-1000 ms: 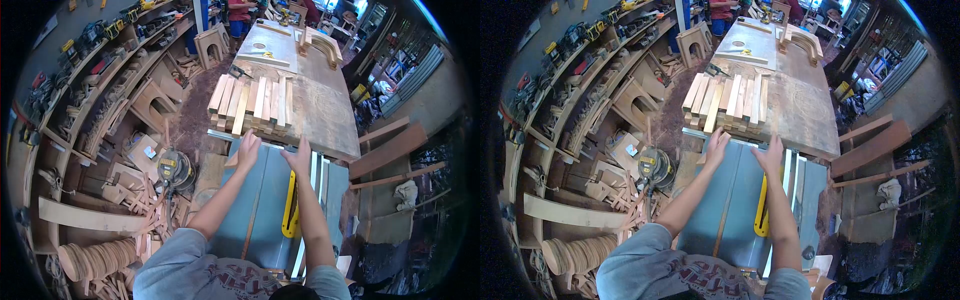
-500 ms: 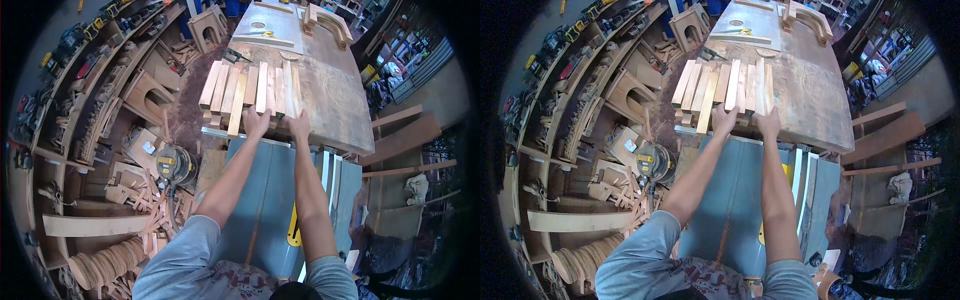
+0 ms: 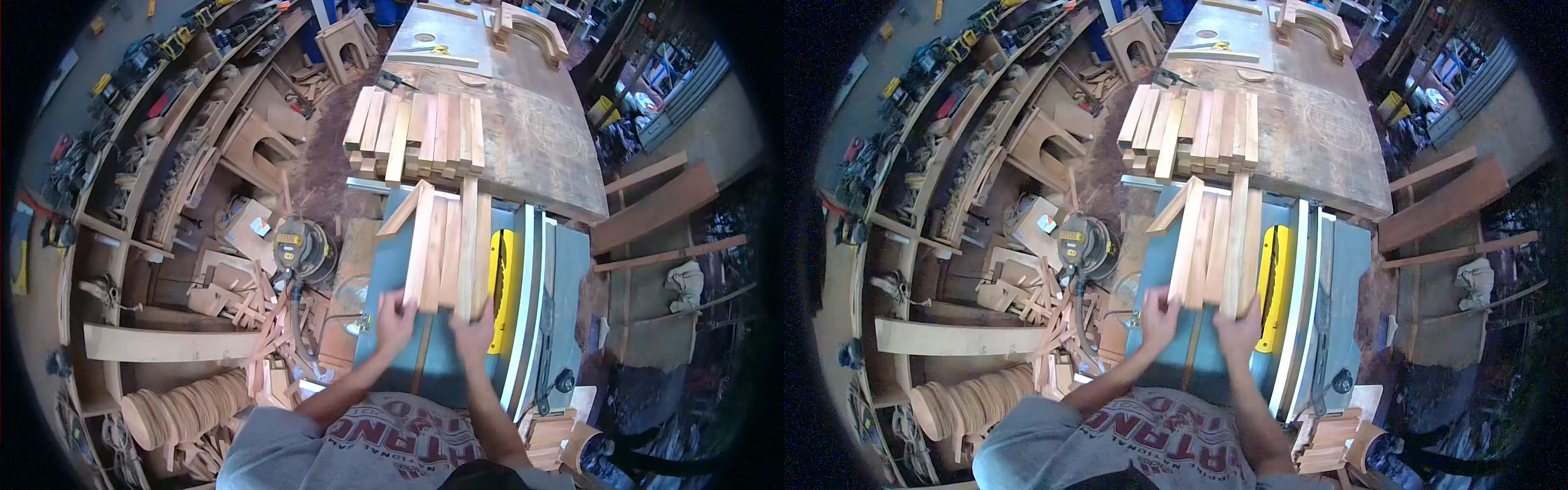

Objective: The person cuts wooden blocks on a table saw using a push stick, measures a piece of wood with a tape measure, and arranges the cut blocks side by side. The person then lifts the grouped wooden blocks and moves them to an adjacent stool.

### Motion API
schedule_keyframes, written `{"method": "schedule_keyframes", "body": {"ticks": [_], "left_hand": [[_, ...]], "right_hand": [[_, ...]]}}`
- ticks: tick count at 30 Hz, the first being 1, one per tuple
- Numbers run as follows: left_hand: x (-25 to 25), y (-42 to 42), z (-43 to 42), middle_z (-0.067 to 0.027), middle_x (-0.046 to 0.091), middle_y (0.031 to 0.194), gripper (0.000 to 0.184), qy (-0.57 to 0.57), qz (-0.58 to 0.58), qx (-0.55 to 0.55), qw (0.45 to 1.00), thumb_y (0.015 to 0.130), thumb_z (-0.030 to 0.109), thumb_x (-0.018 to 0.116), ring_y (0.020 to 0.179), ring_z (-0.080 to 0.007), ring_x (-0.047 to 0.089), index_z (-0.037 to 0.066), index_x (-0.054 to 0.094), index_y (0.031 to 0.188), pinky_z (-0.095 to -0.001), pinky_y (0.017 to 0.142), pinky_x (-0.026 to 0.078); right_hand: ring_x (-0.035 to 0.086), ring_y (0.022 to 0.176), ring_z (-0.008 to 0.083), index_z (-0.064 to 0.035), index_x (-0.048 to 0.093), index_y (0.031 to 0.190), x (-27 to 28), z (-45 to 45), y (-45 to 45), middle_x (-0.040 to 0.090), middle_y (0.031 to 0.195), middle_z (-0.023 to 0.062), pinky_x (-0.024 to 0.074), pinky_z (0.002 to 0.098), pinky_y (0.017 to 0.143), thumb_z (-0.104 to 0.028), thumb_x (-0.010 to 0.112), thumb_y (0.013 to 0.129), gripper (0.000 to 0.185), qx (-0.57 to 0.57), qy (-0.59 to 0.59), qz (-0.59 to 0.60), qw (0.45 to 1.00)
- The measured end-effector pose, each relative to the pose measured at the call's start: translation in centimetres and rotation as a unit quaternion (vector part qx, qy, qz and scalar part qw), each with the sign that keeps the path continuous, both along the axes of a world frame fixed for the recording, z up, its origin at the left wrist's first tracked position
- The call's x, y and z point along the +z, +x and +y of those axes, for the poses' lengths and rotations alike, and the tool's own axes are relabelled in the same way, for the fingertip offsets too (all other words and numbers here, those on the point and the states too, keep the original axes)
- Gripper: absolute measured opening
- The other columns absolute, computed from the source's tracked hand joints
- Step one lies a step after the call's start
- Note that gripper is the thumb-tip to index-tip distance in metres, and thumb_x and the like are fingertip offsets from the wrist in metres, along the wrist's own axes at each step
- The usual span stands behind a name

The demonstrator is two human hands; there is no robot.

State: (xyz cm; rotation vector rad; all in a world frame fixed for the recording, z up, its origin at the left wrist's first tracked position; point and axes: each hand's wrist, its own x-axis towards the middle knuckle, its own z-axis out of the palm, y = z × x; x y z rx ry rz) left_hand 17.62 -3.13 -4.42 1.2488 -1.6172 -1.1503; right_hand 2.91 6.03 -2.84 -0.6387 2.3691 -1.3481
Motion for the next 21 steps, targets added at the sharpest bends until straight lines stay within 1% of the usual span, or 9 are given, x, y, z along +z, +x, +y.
{"method": "schedule_keyframes", "body": {"ticks": [2, 5, 7, 8, 9, 11, 15, 17, 21], "left_hand": [[-2.1, 4.9, 6.0, -0.0207, 0.067, 0.108, 0.026, 0.040, -0.024, -0.008, 0.999, 0.096, 0.018, 0.073, 0.097, -0.0344, 0.065, 0.000, 0.065, 0.114, -0.0443, 0.086, 0.053], [-3.2, 11.4, 10.1, -0.0217, 0.070, 0.111, 0.027, -0.095, -0.114, -0.078, 0.986, 0.094, 0.018, 0.073, 0.103, -0.0358, 0.066, 0.001, 0.068, 0.115, -0.0455, 0.088, 0.053], [-1.1, 13.4, 11.1, -0.0198, 0.071, 0.110, 0.026, -0.065, -0.173, -0.177, 0.967, 0.093, 0.018, 0.074, 0.108, -0.0360, 0.067, 0.002, 0.070, 0.113, -0.0458, 0.092, 0.053], [-0.5, 13.1, 10.5, -0.0170, 0.072, 0.108, 0.026, 0.040, -0.192, -0.168, 0.966, 0.092, 0.020, 0.076, 0.109, -0.0358, 0.067, 0.002, 0.071, 0.110, -0.0456, 0.094, 0.052], [-0.9, 12.2, 8.8, -0.0170, 0.072, 0.108, 0.026, 0.036, -0.192, -0.170, 0.966, 0.092, 0.020, 0.076, 0.109, -0.0358, 0.067, 0.002, 0.071, 0.110, -0.0456, 0.094, 0.052], [-2.3, 9.4, 4.0, -0.0163, 0.072, 0.109, 0.029, -0.077, -0.132, -0.098, 0.983, 0.091, 0.022, 0.076, 0.107, -0.0361, 0.067, 0.003, 0.071, 0.112, -0.0442, 0.095, 0.051], [1.5, -0.8, -11.4, -0.0182, 0.061, 0.132, 0.048, -0.116, -0.085, -0.061, 0.988, 0.087, 0.022, 0.078, 0.123, -0.0370, 0.058, 0.002, 0.064, 0.129, -0.0458, 0.105, 0.047], [2.0, -5.5, -19.5, -0.0201, 0.055, 0.139, 0.066, -0.212, -0.174, 0.000, 0.962, 0.084, 0.028, 0.081, 0.132, -0.0401, 0.049, 0.003, 0.056, 0.140, -0.0494, 0.112, 0.041], [2.6, -11.0, -29.9, -0.0215, 0.043, 0.148, 0.095, -0.162, -0.265, 0.056, 0.949, 0.074, 0.040, 0.087, 0.139, -0.0424, 0.040, 0.006, 0.043, 0.151, -0.0509, 0.117, 0.038]], "right_hand": [[0.055, 0.135, 0.0410, 0.0067, 0.035, 0.157, -0.7, 6.1, 3.9, 0.055, 0.145, 0.0306, 0.0442, 0.0436, 0.114, -0.021, 0.084, 0.068, 0.105, 0.027, 0.060, -0.065, 0.996], [0.050, 0.140, 0.0447, 0.0083, 0.031, 0.158, -1.9, 13.1, 6.6, 0.051, 0.148, 0.0324, 0.0410, 0.0459, 0.117, -0.022, 0.086, 0.071, 0.108, 0.092, 0.075, -0.119, 0.986], [0.047, 0.141, 0.0468, 0.0088, 0.031, 0.157, -1.4, 15.2, 7.6, 0.049, 0.149, 0.0329, 0.0385, 0.0476, 0.119, -0.023, 0.086, 0.073, 0.106, 0.133, 0.110, -0.082, 0.982], [0.047, 0.142, 0.0456, 0.0086, 0.030, 0.158, -1.4, 15.1, 7.3, 0.050, 0.149, 0.0320, 0.0364, 0.0479, 0.120, -0.022, 0.084, 0.077, 0.102, 0.138, 0.103, -0.107, 0.979], [0.047, 0.142, 0.0456, 0.0086, 0.030, 0.158, -0.3, 13.5, 6.6, 0.050, 0.149, 0.0320, 0.0364, 0.0479, 0.120, -0.022, 0.084, 0.077, 0.102, 0.137, 0.099, -0.106, 0.980], [0.058, 0.131, 0.0370, 0.0063, 0.038, 0.156, 1.5, 8.9, 4.4, 0.057, 0.143, 0.0241, 0.0467, 0.0436, 0.110, -0.019, 0.083, 0.082, 0.090, 0.121, 0.032, 0.150, 0.981], [0.064, 0.120, 0.0283, -0.0017, 0.063, 0.137, 1.1, -7.5, -3.3, 0.064, 0.135, 0.0161, 0.0529, 0.0383, 0.098, -0.015, 0.073, 0.090, 0.050, 0.113, -0.128, 0.042, 0.984], [0.066, 0.112, 0.0310, -0.0041, 0.067, 0.131, -1.0, -17.1, -6.8, 0.067, 0.123, 0.0163, 0.0537, 0.0408, 0.094, -0.016, 0.071, 0.088, 0.045, 0.109, -0.118, 0.045, 0.986], [0.071, 0.102, 0.0311, -0.0050, 0.068, 0.131, -3.0, -33.5, -12.0, 0.072, 0.118, 0.0209, 0.0559, 0.0429, 0.092, -0.028, 0.071, 0.091, 0.046, 0.102, -0.123, 0.180, 0.971]]}}
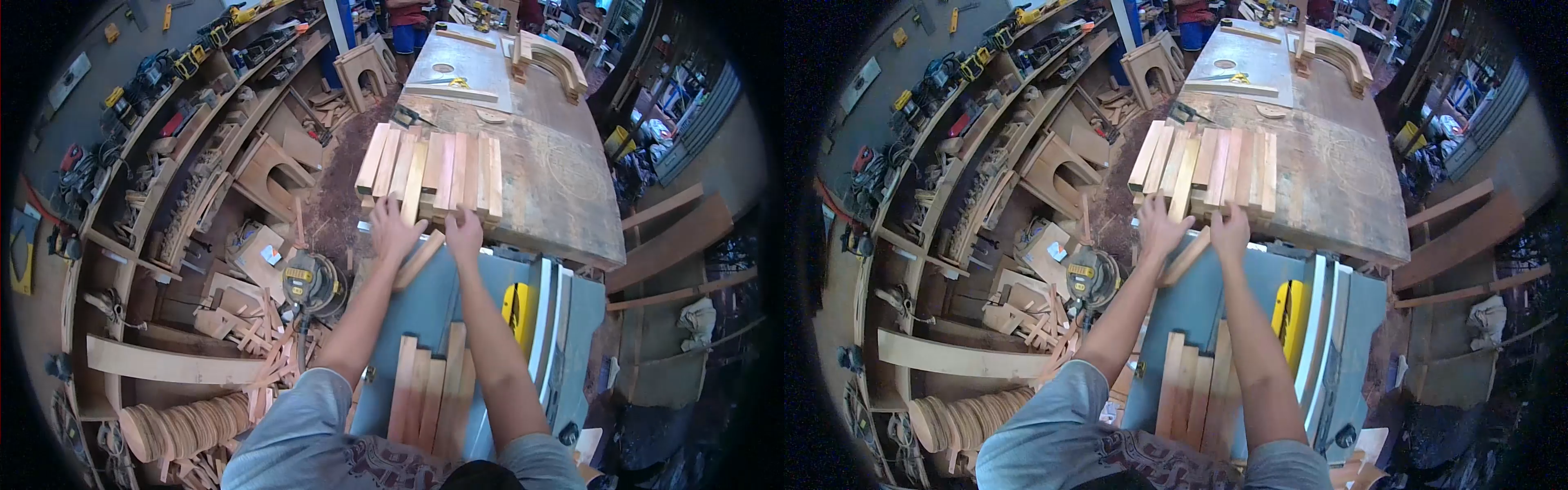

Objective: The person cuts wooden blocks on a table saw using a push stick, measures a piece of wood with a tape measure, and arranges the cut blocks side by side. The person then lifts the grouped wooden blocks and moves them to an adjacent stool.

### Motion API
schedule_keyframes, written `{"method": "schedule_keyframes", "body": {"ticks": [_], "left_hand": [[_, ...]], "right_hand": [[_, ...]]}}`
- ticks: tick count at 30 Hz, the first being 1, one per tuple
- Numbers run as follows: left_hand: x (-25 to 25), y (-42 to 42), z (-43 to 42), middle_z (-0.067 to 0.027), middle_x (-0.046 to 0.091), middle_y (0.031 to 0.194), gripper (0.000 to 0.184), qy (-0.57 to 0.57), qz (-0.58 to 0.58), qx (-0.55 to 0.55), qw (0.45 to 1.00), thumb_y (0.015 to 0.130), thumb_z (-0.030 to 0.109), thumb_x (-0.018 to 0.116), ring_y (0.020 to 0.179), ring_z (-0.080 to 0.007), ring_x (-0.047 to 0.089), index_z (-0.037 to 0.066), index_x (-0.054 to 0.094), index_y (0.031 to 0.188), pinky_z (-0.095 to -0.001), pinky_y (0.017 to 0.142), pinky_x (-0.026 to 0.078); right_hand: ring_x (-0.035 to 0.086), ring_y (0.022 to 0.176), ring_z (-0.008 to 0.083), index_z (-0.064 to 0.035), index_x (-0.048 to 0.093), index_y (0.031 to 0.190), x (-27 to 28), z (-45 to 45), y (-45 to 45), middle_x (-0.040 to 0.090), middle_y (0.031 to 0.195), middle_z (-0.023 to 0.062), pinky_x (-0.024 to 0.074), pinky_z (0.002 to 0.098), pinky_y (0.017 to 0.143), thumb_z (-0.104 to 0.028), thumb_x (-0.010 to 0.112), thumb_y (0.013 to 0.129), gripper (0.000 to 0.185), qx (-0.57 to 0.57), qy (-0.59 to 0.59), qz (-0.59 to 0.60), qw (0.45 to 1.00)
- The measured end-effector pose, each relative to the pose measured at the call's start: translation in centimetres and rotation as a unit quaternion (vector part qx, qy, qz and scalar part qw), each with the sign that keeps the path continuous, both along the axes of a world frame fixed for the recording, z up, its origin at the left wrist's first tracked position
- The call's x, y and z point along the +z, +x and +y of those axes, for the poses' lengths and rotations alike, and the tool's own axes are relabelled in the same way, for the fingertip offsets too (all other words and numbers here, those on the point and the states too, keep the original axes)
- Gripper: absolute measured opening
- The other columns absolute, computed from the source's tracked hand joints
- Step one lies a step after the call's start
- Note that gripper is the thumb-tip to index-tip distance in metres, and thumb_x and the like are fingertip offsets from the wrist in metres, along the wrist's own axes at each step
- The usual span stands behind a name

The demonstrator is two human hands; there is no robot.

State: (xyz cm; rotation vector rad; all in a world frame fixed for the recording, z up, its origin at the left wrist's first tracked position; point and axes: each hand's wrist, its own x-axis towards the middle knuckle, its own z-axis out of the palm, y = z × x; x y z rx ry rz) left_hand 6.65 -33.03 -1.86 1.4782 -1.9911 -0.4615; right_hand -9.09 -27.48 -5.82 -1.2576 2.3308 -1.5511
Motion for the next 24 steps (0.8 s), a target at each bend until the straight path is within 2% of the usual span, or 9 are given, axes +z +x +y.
{"method": "schedule_keyframes", "body": {"ticks": [2, 5, 8, 9, 13, 15, 18, 21, 24], "left_hand": [[0.2, -0.9, -2.0, -0.0185, 0.042, 0.148, 0.096, 0.020, -0.060, -0.052, 0.997, 0.075, 0.033, 0.085, 0.130, -0.0438, 0.050, 0.009, 0.037, 0.155, -0.0528, 0.110, 0.045], [-1.8, -0.6, -3.4, -0.0221, 0.048, 0.142, 0.087, 0.066, -0.050, -0.071, 0.994, 0.079, 0.025, 0.082, 0.120, -0.0460, 0.058, 0.004, 0.042, 0.153, -0.0525, 0.104, 0.049], [-1.9, 0.6, -3.0, -0.0194, 0.055, 0.137, 0.083, 0.046, 0.032, -0.045, 0.997, 0.083, 0.016, 0.077, 0.117, -0.0379, 0.063, 0.004, 0.041, 0.157, -0.0464, 0.102, 0.051], [-1.9, 2.2, -3.0, -0.0176, 0.057, 0.137, 0.084, 0.156, 0.192, -0.066, 0.967, 0.084, 0.015, 0.077, 0.120, -0.0326, 0.062, 0.003, 0.039, 0.159, -0.0424, 0.103, 0.051], [-1.3, 7.9, 1.2, -0.0174, 0.053, 0.142, 0.084, 0.287, 0.440, -0.055, 0.849, 0.086, 0.008, 0.074, 0.122, -0.0286, 0.060, 0.005, 0.037, 0.162, -0.0392, 0.100, 0.052], [-0.8, 9.4, 4.9, -0.0172, 0.053, 0.142, 0.083, 0.274, 0.430, -0.060, 0.858, 0.088, 0.008, 0.074, 0.123, -0.0286, 0.058, 0.002, 0.036, 0.161, -0.0391, 0.103, 0.050], [1.0, 11.8, 10.7, -0.0176, 0.051, 0.143, 0.081, 0.195, 0.369, -0.074, 0.906, 0.090, 0.011, 0.073, 0.127, -0.0287, 0.054, -0.002, 0.036, 0.160, -0.0390, 0.109, 0.045], [2.3, 15.2, 16.2, -0.0195, 0.048, 0.142, 0.075, 0.086, 0.241, -0.091, 0.963, 0.092, 0.016, 0.071, 0.133, -0.0308, 0.047, -0.006, 0.040, 0.157, -0.0404, 0.117, 0.035], [1.3, 19.6, 23.0, -0.0185, 0.051, 0.138, 0.074, 0.073, 0.231, -0.066, 0.968, 0.091, 0.021, 0.073, 0.131, -0.0297, 0.049, -0.004, 0.045, 0.155, -0.0396, 0.117, 0.035]], "right_hand": [[0.071, 0.105, 0.0341, -0.0052, 0.067, 0.135, -1.7, -6.5, -2.0, 0.073, 0.118, 0.0219, 0.0555, 0.0445, 0.094, -0.034, 0.072, 0.089, 0.054, 0.029, 0.013, -0.026, 0.999], [0.067, 0.119, 0.0388, -0.0053, 0.064, 0.137, -0.1, -11.4, -2.1, 0.071, 0.125, 0.0231, 0.0525, 0.0470, 0.102, -0.037, 0.071, 0.084, 0.062, 0.032, 0.047, -0.092, 0.994], [0.069, 0.117, 0.0404, -0.0054, 0.061, 0.141, -1.0, -14.3, -2.5, 0.072, 0.122, 0.0240, 0.0536, 0.0483, 0.100, -0.043, 0.074, 0.079, 0.074, 0.010, 0.075, -0.075, 0.994], [0.069, 0.115, 0.0413, -0.0055, 0.060, 0.143, -1.5, -14.8, -2.5, 0.073, 0.120, 0.0246, 0.0545, 0.0492, 0.098, -0.046, 0.075, 0.076, 0.079, -0.006, 0.088, -0.043, 0.995], [0.071, 0.110, 0.0413, -0.0054, 0.051, 0.150, 3.5, -14.2, -1.2, 0.074, 0.116, 0.0251, 0.0565, 0.0494, 0.094, -0.047, 0.074, 0.075, 0.089, 0.009, 0.191, -0.046, 0.980], [0.072, 0.108, 0.0422, -0.0027, 0.054, 0.145, 4.3, -14.3, -1.6, 0.075, 0.111, 0.0255, 0.0567, 0.0507, 0.093, -0.043, 0.074, 0.074, 0.083, 0.024, 0.262, 0.039, 0.964], [0.072, 0.107, 0.0426, -0.0059, 0.054, 0.145, 4.9, -14.7, -1.3, 0.074, 0.112, 0.0253, 0.0573, 0.0527, 0.089, -0.042, 0.073, 0.076, 0.079, 0.035, 0.307, 0.020, 0.951], [0.071, 0.112, 0.0413, -0.0112, 0.054, 0.147, 4.6, -13.7, 0.9, 0.073, 0.118, 0.0237, 0.0561, 0.0509, 0.096, -0.042, 0.071, 0.080, 0.076, 0.060, 0.278, 0.046, 0.958], [0.069, 0.116, 0.0403, -0.0121, 0.056, 0.147, 5.6, -13.3, 0.9, 0.071, 0.125, 0.0231, 0.0543, 0.0496, 0.101, -0.039, 0.069, 0.084, 0.070, 0.087, 0.281, 0.048, 0.954]]}}
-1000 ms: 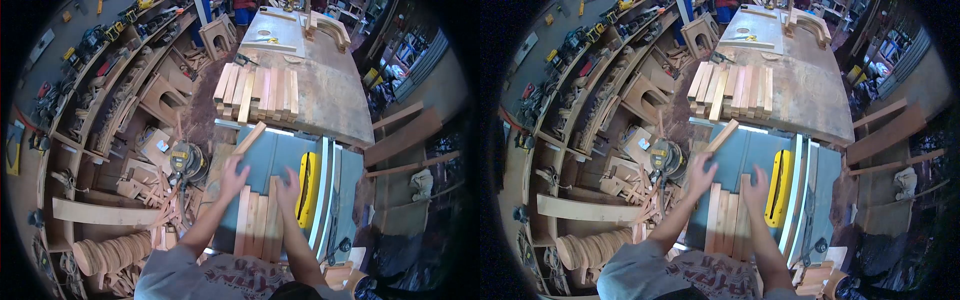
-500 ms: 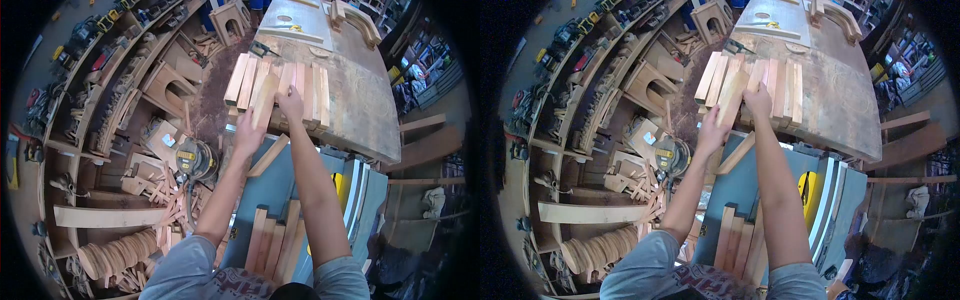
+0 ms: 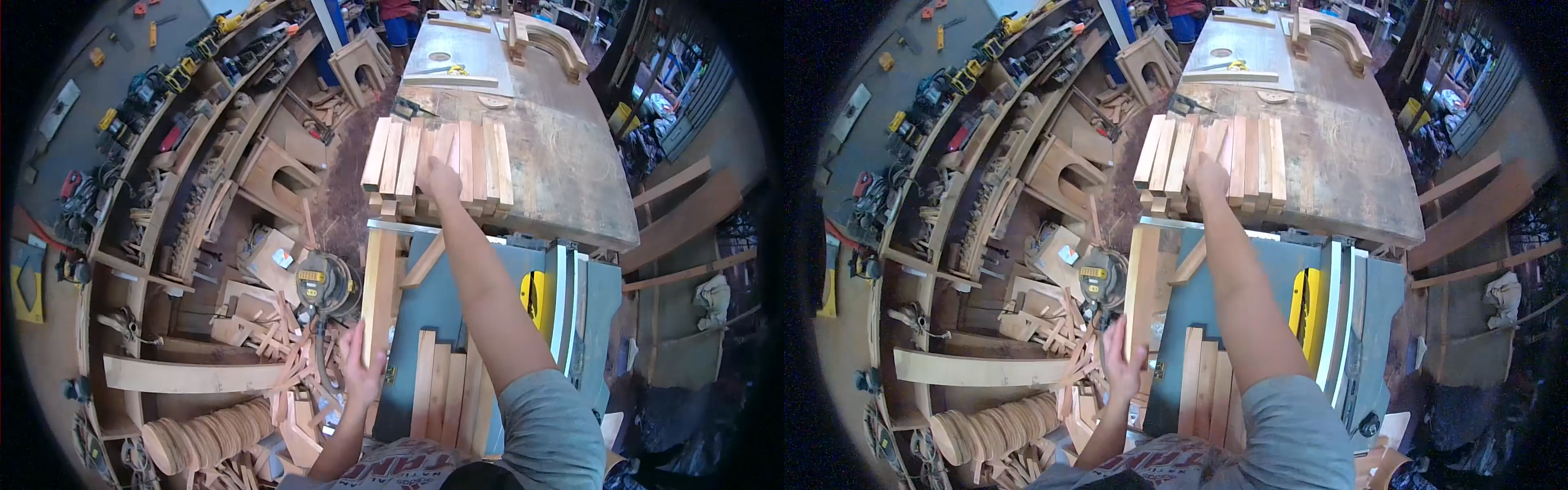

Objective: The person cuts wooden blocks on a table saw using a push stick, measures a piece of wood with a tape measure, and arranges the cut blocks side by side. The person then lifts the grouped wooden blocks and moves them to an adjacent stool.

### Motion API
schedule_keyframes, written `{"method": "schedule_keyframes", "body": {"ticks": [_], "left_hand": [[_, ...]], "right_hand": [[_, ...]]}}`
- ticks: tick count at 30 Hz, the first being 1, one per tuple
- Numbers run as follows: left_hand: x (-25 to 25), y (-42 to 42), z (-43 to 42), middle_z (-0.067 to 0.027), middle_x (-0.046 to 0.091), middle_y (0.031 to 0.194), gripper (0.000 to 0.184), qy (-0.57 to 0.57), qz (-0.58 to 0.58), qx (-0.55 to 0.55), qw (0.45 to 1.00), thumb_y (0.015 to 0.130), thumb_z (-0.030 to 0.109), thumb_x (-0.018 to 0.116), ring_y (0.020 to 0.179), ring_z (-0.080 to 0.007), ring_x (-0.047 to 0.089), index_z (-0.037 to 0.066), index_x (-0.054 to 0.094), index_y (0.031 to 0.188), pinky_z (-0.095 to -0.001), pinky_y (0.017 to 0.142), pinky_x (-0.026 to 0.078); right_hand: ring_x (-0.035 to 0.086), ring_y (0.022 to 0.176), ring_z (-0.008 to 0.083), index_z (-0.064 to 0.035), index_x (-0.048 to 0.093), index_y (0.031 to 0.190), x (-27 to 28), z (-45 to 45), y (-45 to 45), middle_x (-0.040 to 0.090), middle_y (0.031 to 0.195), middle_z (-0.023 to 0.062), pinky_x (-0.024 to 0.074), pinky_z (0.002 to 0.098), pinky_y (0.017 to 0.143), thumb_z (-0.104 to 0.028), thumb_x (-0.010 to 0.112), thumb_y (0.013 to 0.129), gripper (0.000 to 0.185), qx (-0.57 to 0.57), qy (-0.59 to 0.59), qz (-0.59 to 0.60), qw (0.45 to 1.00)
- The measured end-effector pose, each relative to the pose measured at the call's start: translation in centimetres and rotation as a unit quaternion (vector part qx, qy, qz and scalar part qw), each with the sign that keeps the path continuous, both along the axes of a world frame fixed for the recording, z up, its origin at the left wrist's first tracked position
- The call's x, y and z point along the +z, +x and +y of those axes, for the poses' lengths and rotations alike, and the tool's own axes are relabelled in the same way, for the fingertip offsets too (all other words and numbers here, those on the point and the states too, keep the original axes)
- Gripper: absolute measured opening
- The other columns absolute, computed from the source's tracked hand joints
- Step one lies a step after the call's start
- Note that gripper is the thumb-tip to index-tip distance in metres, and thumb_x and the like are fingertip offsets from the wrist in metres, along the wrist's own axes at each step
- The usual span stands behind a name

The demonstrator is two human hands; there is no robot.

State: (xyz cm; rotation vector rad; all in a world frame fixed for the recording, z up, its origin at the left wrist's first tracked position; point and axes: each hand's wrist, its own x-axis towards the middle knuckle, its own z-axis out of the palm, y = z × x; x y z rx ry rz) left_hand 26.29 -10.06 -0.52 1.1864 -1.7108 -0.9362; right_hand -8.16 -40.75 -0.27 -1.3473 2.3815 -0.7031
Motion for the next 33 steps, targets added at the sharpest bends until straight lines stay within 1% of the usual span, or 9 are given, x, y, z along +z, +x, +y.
{"method": "schedule_keyframes", "body": {"ticks": [4, 7, 11, 16, 21, 26, 29, 31, 33], "left_hand": [[-2.9, 6.3, 8.6, -0.0206, 0.047, 0.134, 0.071, 0.058, -0.091, -0.008, 0.994, 0.092, 0.019, 0.071, 0.126, -0.0345, 0.048, -0.004, 0.045, 0.154, -0.0440, 0.114, 0.036], [-5.5, 8.7, 14.8, -0.0219, 0.047, 0.131, 0.071, 0.090, -0.124, -0.025, 0.988, 0.091, 0.019, 0.071, 0.123, -0.0361, 0.049, -0.004, 0.046, 0.153, -0.0443, 0.112, 0.038], [-7.2, 9.6, 18.1, -0.0240, 0.048, 0.128, 0.071, 0.070, -0.154, -0.093, 0.981, 0.091, 0.018, 0.072, 0.120, -0.0394, 0.050, -0.001, 0.045, 0.154, -0.0453, 0.109, 0.040], [-6.2, 6.7, 17.7, -0.0238, 0.050, 0.129, 0.076, 0.063, -0.158, -0.161, 0.972, 0.089, 0.017, 0.072, 0.124, -0.0409, 0.050, -0.001, 0.040, 0.156, -0.0454, 0.109, 0.041], [-8.5, 4.8, 16.8, -0.0238, 0.053, 0.136, 0.076, 0.067, -0.104, -0.133, 0.983, 0.090, 0.018, 0.075, 0.129, -0.0394, 0.053, 0.000, 0.040, 0.156, -0.0443, 0.113, 0.041], [-8.7, 6.6, 17.1, -0.0219, 0.054, 0.141, 0.073, 0.096, -0.078, -0.135, 0.983, 0.094, 0.019, 0.073, 0.136, -0.0335, 0.053, -0.001, 0.042, 0.157, -0.0403, 0.117, 0.039], [-9.0, 9.5, 18.1, -0.0157, 0.058, 0.135, 0.076, 0.104, -0.074, -0.127, 0.984, 0.091, 0.019, 0.079, 0.123, -0.0258, 0.059, 0.000, 0.046, 0.156, -0.0358, 0.109, 0.045], [-8.1, 10.9, 18.8, -0.0145, 0.064, 0.131, 0.080, 0.235, -0.069, -0.145, 0.959, 0.086, 0.027, 0.085, 0.104, -0.0212, 0.062, 0.003, 0.051, 0.154, -0.0336, 0.095, 0.052], [-10.1, 10.9, 19.4, -0.0126, 0.065, 0.132, 0.080, 0.209, -0.043, -0.136, 0.967, 0.084, 0.028, 0.087, 0.099, -0.0182, 0.060, 0.005, 0.052, 0.153, -0.0315, 0.092, 0.052]], "right_hand": [[0.073, 0.107, 0.0360, -0.0098, 0.060, 0.146, -3.7, 4.9, -1.4, 0.069, 0.132, 0.0213, 0.0586, 0.0459, 0.093, -0.029, 0.064, 0.091, 0.058, -0.100, -0.168, -0.065, 0.979], [0.065, 0.080, 0.0137, -0.0021, 0.060, 0.145, -1.6, 17.4, -0.1, 0.074, 0.108, 0.0114, 0.0554, 0.0293, 0.070, -0.018, 0.061, 0.094, 0.054, -0.141, -0.271, -0.481, 0.821], [0.069, 0.107, 0.0199, -0.0040, 0.057, 0.149, -1.8, 43.7, 5.8, 0.070, 0.134, 0.0122, 0.0560, 0.0351, 0.089, -0.001, 0.061, 0.088, 0.061, -0.084, -0.251, -0.282, 0.922], [0.069, 0.106, 0.0379, -0.0035, 0.056, 0.149, -1.7, 65.0, 15.6, 0.066, 0.115, 0.0267, 0.0569, 0.0413, 0.090, -0.012, 0.063, 0.089, 0.061, -0.098, -0.052, -0.075, 0.991], [0.067, 0.100, 0.0455, -0.0101, 0.060, 0.142, -4.9, 67.9, 16.9, 0.065, 0.119, 0.0261, 0.0553, 0.0496, 0.090, -0.007, 0.061, 0.084, 0.059, -0.091, -0.057, 0.079, 0.991], [0.067, 0.105, 0.0403, -0.0071, 0.070, 0.122, -5.1, 68.4, 17.4, 0.070, 0.115, 0.0189, 0.0545, 0.0470, 0.094, -0.005, 0.060, 0.082, 0.041, -0.088, -0.076, -0.050, 0.992], [0.064, 0.113, 0.0428, -0.0067, 0.071, 0.121, -4.8, 69.5, 19.4, 0.066, 0.122, 0.0215, 0.0515, 0.0503, 0.100, -0.005, 0.061, 0.082, 0.040, -0.051, -0.034, -0.116, 0.991], [0.056, 0.124, 0.0461, -0.0065, 0.069, 0.122, -4.1, 69.6, 21.6, 0.060, 0.133, 0.0235, 0.0450, 0.0556, 0.108, -0.007, 0.063, 0.081, 0.041, -0.018, -0.102, 0.113, 0.988], [0.051, 0.128, 0.0474, -0.0068, 0.068, 0.125, -4.1, 67.7, 22.6, 0.056, 0.137, 0.0240, 0.0413, 0.0577, 0.110, -0.008, 0.064, 0.081, 0.043, 0.026, -0.139, 0.082, 0.987]]}}
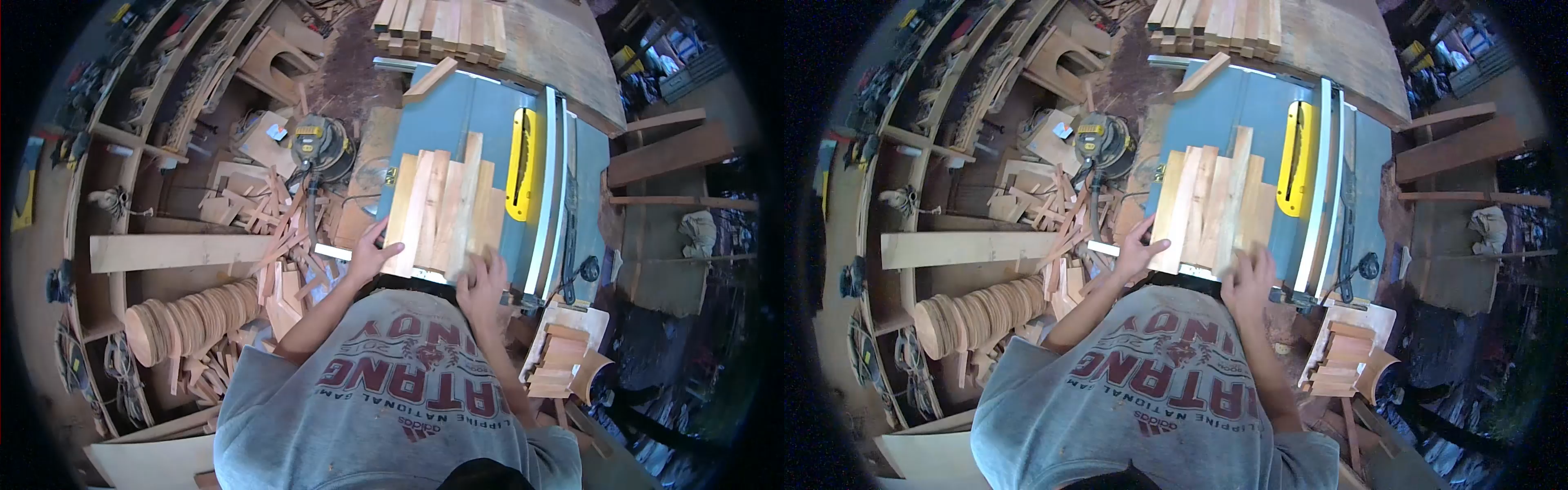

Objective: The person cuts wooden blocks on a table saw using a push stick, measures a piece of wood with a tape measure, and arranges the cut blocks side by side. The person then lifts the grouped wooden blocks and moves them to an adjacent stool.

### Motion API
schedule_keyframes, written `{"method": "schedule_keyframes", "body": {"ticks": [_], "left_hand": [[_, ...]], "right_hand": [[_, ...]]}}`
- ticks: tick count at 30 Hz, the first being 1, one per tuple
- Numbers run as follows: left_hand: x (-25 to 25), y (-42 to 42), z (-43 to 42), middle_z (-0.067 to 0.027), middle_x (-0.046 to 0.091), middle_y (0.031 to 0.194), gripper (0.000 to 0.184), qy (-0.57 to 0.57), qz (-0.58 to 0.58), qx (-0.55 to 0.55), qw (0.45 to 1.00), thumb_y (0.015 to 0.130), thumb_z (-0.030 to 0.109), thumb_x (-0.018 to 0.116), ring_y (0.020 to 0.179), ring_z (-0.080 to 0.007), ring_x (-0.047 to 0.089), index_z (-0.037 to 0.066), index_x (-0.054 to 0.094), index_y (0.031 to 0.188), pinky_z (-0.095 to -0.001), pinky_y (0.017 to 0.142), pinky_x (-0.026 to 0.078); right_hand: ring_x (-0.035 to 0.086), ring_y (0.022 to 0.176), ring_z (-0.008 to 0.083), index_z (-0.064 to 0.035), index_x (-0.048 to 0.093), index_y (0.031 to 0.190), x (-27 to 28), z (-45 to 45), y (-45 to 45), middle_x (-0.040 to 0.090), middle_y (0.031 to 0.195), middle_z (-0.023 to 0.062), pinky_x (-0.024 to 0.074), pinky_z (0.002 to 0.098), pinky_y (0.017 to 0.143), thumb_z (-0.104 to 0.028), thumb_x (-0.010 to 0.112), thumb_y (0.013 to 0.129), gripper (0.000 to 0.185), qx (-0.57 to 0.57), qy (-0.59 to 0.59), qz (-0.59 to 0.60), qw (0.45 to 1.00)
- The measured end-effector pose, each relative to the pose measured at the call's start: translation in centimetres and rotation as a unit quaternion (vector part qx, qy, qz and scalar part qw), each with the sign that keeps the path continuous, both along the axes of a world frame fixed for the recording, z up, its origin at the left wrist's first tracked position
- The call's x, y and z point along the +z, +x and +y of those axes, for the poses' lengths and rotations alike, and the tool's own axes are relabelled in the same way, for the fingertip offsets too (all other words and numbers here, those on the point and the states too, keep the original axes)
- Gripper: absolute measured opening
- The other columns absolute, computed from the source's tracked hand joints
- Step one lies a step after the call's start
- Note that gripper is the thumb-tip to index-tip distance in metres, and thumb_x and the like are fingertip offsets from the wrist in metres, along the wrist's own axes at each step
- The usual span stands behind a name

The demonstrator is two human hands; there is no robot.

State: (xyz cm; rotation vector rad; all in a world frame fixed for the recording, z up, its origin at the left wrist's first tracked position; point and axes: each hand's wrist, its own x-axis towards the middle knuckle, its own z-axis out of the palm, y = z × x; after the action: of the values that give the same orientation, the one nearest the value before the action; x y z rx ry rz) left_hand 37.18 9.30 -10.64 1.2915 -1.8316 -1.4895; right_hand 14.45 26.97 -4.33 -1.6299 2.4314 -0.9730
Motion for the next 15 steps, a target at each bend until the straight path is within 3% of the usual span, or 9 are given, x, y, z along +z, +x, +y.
{"method": "schedule_keyframes", "body": {"ticks": [3, 5, 7, 9, 11, 13, 15], "left_hand": [[-0.5, -0.8, 0.6, -0.0103, 0.065, 0.137, 0.079, -0.036, 0.014, 0.011, 0.999, 0.084, 0.031, 0.088, 0.090, -0.0157, 0.060, 0.009, 0.056, 0.152, -0.0303, 0.087, 0.053], [-0.4, -1.3, 0.0, -0.0107, 0.063, 0.139, 0.075, -0.004, 0.026, -0.020, 0.999, 0.086, 0.031, 0.086, 0.087, -0.0152, 0.060, 0.009, 0.057, 0.151, -0.0304, 0.084, 0.054], [-0.4, -1.5, -0.1, -0.0110, 0.068, 0.132, 0.070, -0.016, 0.042, -0.009, 0.999, 0.088, 0.030, 0.084, 0.085, -0.0142, 0.062, 0.008, 0.058, 0.150, -0.0311, 0.082, 0.055], [-0.3, -1.3, -0.4, -0.0112, 0.072, 0.121, 0.066, 0.072, 0.026, 0.015, 0.997, 0.090, 0.028, 0.082, 0.085, -0.0131, 0.063, 0.008, 0.059, 0.148, -0.0310, 0.082, 0.055], [-0.4, -1.2, -0.6, -0.0109, 0.074, 0.112, 0.059, 0.090, 0.040, 0.028, 0.995, 0.093, 0.024, 0.079, 0.085, -0.0126, 0.064, 0.007, 0.061, 0.146, -0.0304, 0.082, 0.055], [-1.6, -0.9, -0.9, -0.0018, 0.072, 0.100, 0.049, 0.021, 0.129, 0.072, 0.989, 0.097, 0.016, 0.075, 0.085, -0.0096, 0.063, 0.005, 0.064, 0.143, -0.0274, 0.077, 0.054], [-2.4, -0.1, -1.4, -0.0060, 0.072, 0.109, 0.042, 0.019, 0.107, 0.101, 0.989, 0.098, 0.013, 0.072, 0.090, -0.0107, 0.065, 0.003, 0.067, 0.139, -0.0264, 0.081, 0.054]], "right_hand": [[0.046, 0.135, 0.0474, -0.0118, 0.063, 0.137, -0.2, -4.6, 1.8, 0.051, 0.147, 0.0217, 0.0364, 0.0613, 0.114, -0.014, 0.066, 0.086, 0.051, 0.091, -0.020, -0.010, 0.996], [0.042, 0.142, 0.0459, -0.0192, 0.059, 0.147, -0.7, -7.4, 2.5, 0.048, 0.155, 0.0177, 0.0320, 0.0645, 0.117, -0.022, 0.066, 0.093, 0.054, 0.190, 0.036, 0.063, 0.979], [0.040, 0.145, 0.0449, -0.0226, 0.056, 0.150, -2.0, -8.1, 2.5, 0.047, 0.157, 0.0158, 0.0290, 0.0656, 0.119, -0.025, 0.064, 0.096, 0.054, 0.183, 0.058, 0.085, 0.978], [0.038, 0.148, 0.0439, -0.0260, 0.054, 0.153, -2.7, -8.2, 2.7, 0.045, 0.160, 0.0139, 0.0260, 0.0667, 0.120, -0.028, 0.061, 0.099, 0.054, 0.177, 0.079, 0.105, 0.975], [0.035, 0.151, 0.0427, -0.0274, 0.053, 0.153, -3.0, -8.2, 2.7, 0.044, 0.162, 0.0133, 0.0214, 0.0657, 0.123, -0.031, 0.059, 0.101, 0.053, 0.168, 0.088, 0.098, 0.977], [0.035, 0.151, 0.0425, -0.0274, 0.053, 0.153, -2.9, -8.2, 2.7, 0.044, 0.162, 0.0130, 0.0212, 0.0656, 0.123, -0.031, 0.059, 0.101, 0.053, 0.170, 0.089, 0.099, 0.977], [0.035, 0.151, 0.0424, -0.0273, 0.053, 0.153, -3.0, -8.2, 2.7, 0.044, 0.162, 0.0127, 0.0210, 0.0655, 0.123, -0.031, 0.058, 0.101, 0.053, 0.169, 0.090, 0.097, 0.977]]}}
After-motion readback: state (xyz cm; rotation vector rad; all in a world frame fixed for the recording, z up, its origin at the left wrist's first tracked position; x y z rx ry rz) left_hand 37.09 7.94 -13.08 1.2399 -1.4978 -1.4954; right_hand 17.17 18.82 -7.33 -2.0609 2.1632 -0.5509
